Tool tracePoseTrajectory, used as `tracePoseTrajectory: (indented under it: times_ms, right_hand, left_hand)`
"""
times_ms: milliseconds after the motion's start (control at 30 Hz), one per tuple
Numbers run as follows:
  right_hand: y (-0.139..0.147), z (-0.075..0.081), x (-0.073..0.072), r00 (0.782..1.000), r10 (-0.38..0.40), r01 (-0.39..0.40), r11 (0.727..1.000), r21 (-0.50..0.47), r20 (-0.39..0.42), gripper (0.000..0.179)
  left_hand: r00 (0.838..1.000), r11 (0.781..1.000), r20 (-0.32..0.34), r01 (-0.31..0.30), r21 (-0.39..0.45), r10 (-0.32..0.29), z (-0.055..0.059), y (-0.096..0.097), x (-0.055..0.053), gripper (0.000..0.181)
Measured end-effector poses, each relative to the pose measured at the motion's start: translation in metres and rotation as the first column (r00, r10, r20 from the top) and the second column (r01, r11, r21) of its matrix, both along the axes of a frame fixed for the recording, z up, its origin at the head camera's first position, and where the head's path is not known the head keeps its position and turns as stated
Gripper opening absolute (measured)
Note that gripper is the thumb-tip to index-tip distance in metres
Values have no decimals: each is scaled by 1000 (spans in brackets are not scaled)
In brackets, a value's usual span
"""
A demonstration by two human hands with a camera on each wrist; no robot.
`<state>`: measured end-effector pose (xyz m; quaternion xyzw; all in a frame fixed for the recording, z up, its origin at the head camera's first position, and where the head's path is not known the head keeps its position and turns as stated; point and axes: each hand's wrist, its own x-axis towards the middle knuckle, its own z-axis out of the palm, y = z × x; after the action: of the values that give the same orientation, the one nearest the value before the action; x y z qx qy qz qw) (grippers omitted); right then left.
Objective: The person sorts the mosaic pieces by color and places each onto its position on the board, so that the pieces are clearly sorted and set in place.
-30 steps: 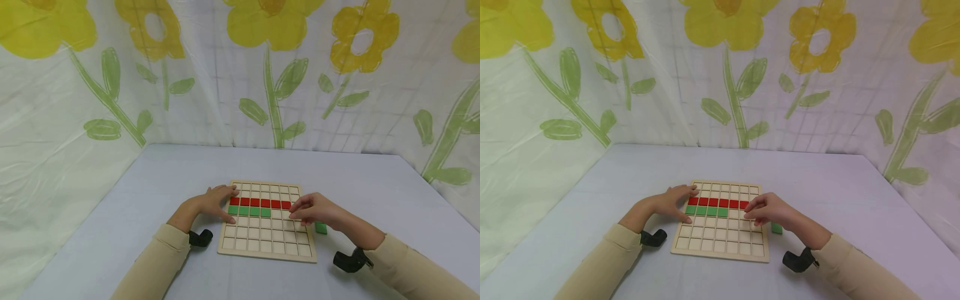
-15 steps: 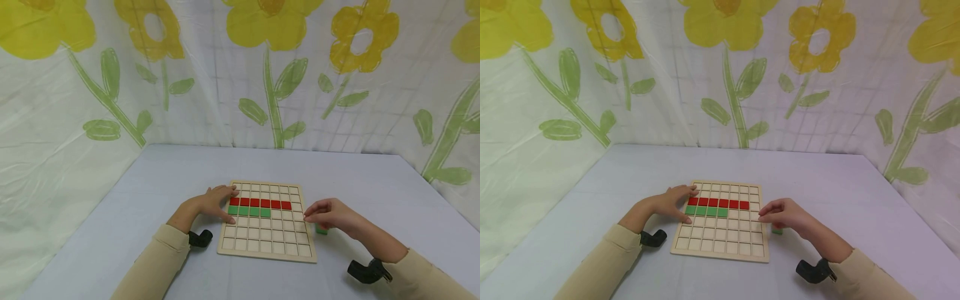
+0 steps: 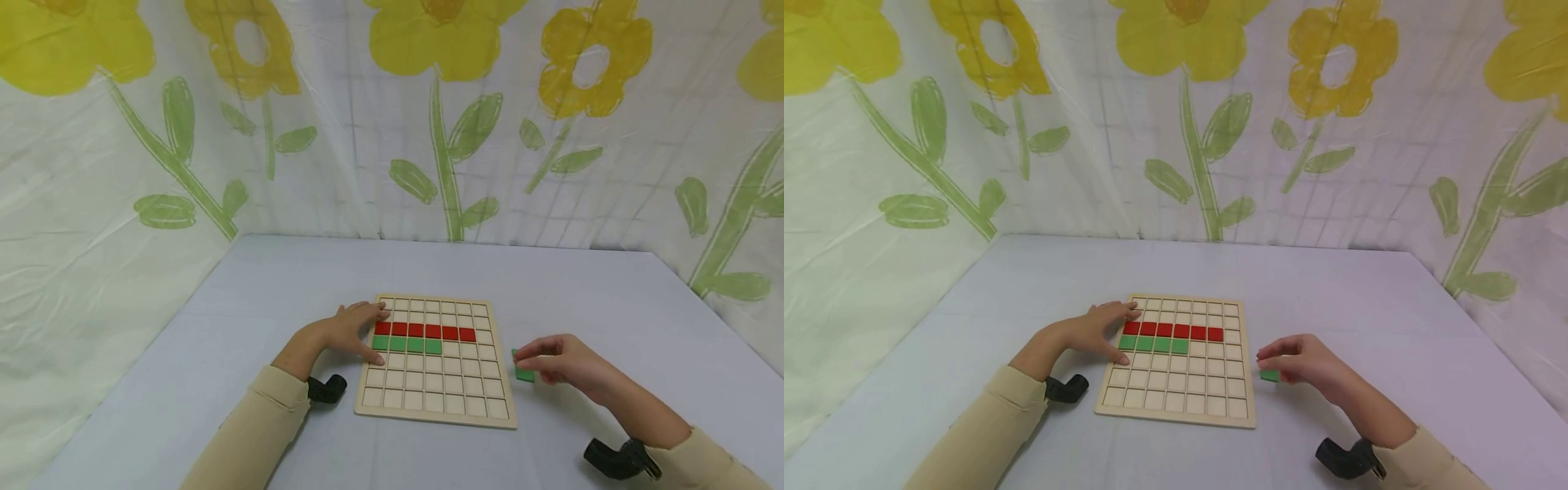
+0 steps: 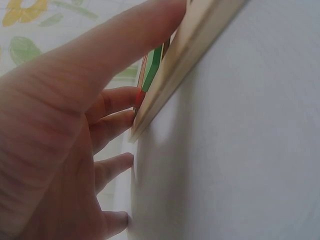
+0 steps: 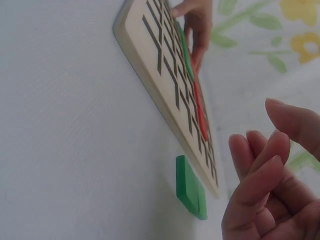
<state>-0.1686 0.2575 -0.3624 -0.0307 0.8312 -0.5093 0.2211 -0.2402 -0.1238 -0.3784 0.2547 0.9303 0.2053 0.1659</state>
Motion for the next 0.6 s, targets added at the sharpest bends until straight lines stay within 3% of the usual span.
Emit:
tracePoseTrajectory:
  times_ms: [400, 600]
  right_hand:
    - [14, -8, 7, 997, -58, 59, 998, -16, 48, 37]
    - [18, -14, 7, 991, -137, 137, 991, 14, 12, 41]
  left_hand:
    - [1000, 1000, 11, -1, -5, 2, -1, 1, 0, 87]
    - [1000, 1000, 9, -15, -15, 15, 1, 1, 0, 87]
